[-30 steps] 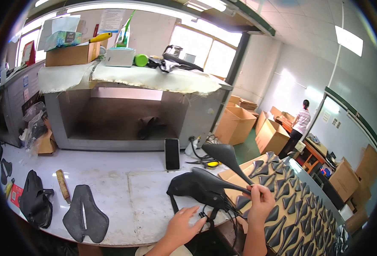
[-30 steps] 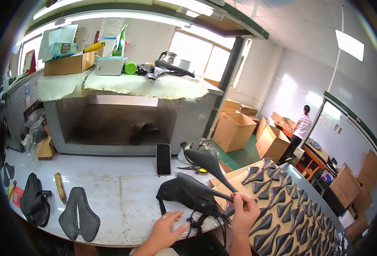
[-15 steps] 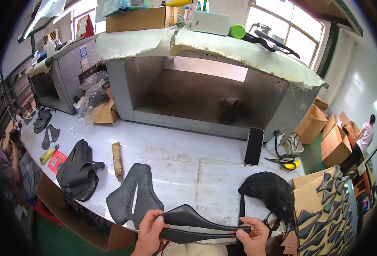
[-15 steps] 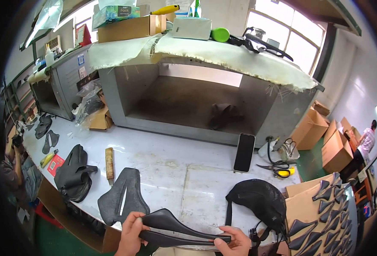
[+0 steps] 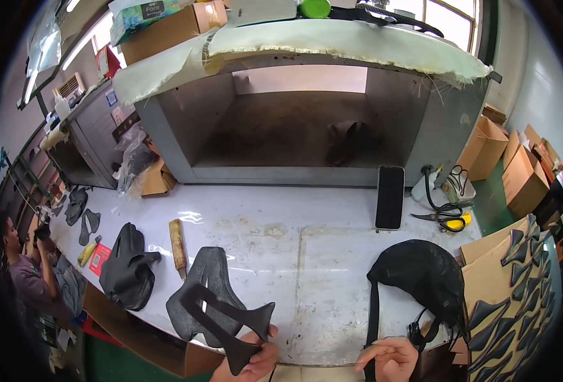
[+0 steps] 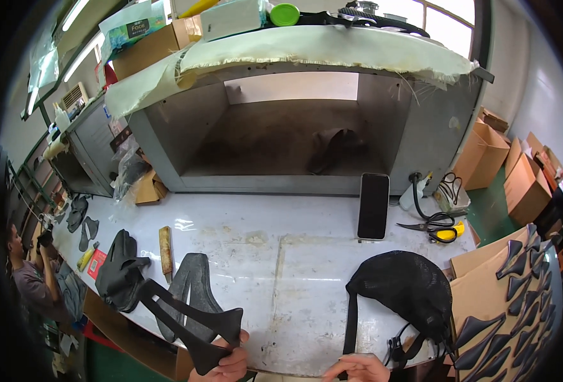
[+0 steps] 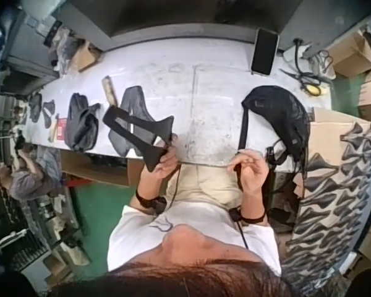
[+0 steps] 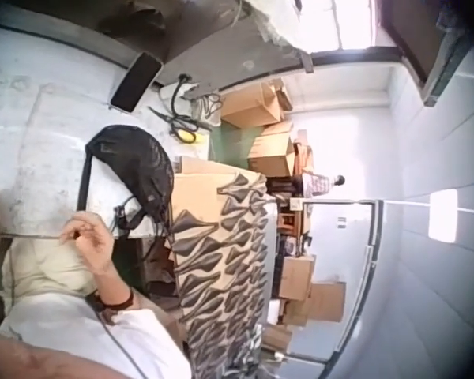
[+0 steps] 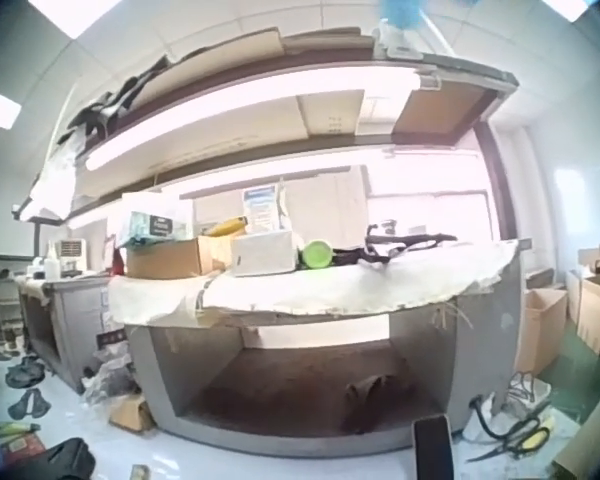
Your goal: The person handles bicycle saddle components by hand at a workbench, walks over to a shelving rack to retrieve a board holding bicycle saddle bases, brings the board to the workstation, and continues fitting the saddle covers onto the bases.
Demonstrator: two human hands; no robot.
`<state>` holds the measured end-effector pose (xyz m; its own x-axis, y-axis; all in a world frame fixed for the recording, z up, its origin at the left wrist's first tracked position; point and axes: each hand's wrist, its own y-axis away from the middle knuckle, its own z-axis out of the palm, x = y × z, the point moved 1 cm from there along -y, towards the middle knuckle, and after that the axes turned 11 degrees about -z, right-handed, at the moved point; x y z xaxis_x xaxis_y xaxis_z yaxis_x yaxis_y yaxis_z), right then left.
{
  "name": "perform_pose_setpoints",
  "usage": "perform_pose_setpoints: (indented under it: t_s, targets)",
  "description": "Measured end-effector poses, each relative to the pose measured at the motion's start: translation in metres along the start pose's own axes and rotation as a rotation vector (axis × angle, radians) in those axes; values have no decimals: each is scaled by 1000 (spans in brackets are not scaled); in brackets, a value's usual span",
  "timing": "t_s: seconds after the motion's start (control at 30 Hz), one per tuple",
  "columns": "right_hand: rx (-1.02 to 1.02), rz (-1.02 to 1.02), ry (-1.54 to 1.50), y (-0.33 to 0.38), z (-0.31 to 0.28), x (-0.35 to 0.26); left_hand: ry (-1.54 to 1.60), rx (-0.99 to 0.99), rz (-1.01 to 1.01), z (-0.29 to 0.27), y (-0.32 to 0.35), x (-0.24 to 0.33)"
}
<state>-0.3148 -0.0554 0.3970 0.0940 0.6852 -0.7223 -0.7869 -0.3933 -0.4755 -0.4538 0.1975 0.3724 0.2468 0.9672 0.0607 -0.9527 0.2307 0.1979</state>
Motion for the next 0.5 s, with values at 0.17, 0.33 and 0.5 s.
perform_pose_setpoints:
  t_s: [0.17, 0.33, 0.5]
  targets:
    - [38, 52, 231, 6, -13, -9, -267, 400, 79, 7, 3, 1]
    - [403, -274, 593, 1, -21, -18, -1727, 994, 676, 64, -11, 1]
    - [-48, 69, 871, -20, -9, -12, -2092, 1274, 387, 73, -14, -15]
